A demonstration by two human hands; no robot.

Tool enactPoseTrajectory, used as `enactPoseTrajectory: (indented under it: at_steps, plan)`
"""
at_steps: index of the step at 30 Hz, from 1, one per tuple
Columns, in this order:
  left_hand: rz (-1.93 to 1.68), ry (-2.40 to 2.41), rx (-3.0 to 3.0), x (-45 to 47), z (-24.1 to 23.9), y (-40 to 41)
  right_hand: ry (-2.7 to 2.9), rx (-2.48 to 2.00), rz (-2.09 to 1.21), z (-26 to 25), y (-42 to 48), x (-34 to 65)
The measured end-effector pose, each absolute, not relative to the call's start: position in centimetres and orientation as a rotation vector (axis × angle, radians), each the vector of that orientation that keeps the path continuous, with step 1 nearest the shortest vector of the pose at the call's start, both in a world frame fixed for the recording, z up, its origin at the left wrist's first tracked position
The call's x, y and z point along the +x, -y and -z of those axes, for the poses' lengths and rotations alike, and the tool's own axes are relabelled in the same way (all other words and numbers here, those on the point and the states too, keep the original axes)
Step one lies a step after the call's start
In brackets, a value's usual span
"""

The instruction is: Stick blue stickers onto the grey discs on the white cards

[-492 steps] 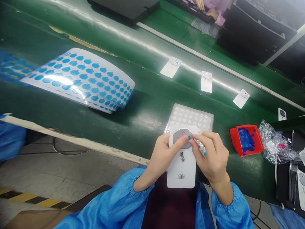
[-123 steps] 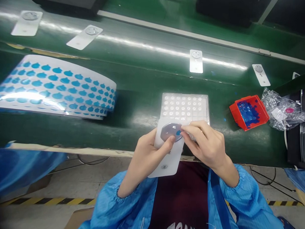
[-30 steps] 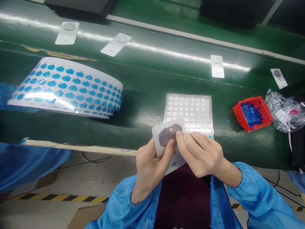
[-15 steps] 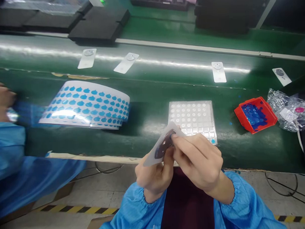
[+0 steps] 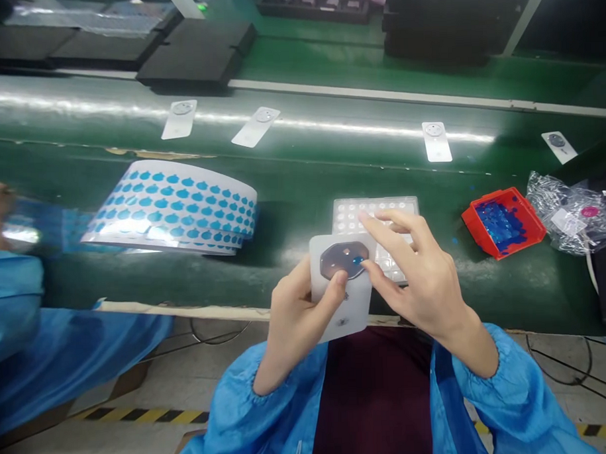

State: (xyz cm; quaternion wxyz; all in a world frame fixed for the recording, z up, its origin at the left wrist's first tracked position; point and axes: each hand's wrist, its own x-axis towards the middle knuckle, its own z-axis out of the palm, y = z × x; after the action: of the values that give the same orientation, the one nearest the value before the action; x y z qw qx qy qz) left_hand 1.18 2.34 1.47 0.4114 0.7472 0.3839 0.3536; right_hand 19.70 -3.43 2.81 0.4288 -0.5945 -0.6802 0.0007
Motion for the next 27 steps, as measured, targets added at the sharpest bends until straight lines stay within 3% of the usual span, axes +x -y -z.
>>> enactPoseTrajectory:
  at_steps: [8,15,21,27]
  plan:
    - [-0.550,-0.840,1.951,1.5,-1.7,-3.7,1.959,-1.590,-0.452,-3.8,2.8,22.0]
    - [-0.506,-0.781,2.052,1.0,-1.4,-4.1,1.654,-1.603,-0.945,-3.2,2.1,21.7]
    - [-0.530,-0.748,2.145,0.7,-1.5,-3.8,1.567,-1.526,-1.083,-2.8,2.0,21.6]
    - [-0.551,-0.784,2.083,0.6,-2.0,-3.9,1.450,-1.440,-0.978,-2.0,2.4,20.9]
